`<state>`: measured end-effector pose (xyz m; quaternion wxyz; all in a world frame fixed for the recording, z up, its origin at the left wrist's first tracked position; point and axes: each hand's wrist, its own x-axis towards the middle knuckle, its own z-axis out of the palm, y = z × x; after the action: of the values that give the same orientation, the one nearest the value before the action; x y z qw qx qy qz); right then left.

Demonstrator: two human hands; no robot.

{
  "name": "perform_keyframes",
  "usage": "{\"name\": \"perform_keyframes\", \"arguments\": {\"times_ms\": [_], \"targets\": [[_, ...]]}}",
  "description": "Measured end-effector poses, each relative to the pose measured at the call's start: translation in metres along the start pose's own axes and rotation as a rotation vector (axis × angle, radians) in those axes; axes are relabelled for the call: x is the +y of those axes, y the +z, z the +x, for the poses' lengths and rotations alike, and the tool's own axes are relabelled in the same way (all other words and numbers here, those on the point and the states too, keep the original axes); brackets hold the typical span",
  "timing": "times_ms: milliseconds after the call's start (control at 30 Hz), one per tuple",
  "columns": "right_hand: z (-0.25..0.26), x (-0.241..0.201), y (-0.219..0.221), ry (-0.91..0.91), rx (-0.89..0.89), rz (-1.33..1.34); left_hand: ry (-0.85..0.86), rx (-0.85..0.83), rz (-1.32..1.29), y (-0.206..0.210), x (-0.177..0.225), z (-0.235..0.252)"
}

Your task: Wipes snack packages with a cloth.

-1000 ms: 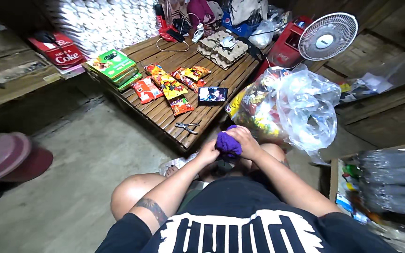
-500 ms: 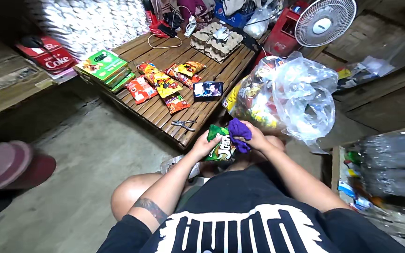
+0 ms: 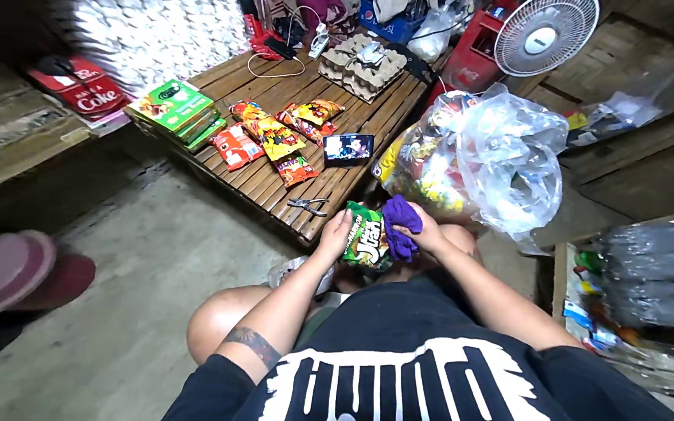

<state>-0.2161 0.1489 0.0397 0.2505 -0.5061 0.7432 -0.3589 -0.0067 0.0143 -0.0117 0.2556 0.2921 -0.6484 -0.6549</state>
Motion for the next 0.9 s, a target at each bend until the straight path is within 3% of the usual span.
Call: {"name": "perform_keyframes", "arguments": {"times_ms": [267, 433, 533, 667, 900], "targets": [[-0.007, 0.024, -0.018, -0.091, -0.131, -0.239, -0.026, -0.002, 0.294, -0.011, 0.009, 0.001], [-0.01, 0.01, -0.035, 0.035, -0.056, -0.22, -0.017, -0.017, 0.351, -0.019, 0.008, 0.006], [-0.003, -0.012, -0.025, -0.077, -0.053, -0.159, 0.064, -0.074, 0.405, -0.011, 0.003, 0.005], [0.006, -0.039, 0.016, -0.242, -0.219, -0.179, 0.128, -0.161, 0.423, -0.002, 0.003, -0.002], [0.015, -0.041, 0.027, -0.051, -0.261, -0.158, 0.134, -0.166, 0.499, -0.005, 0.008, -0.007]]}}
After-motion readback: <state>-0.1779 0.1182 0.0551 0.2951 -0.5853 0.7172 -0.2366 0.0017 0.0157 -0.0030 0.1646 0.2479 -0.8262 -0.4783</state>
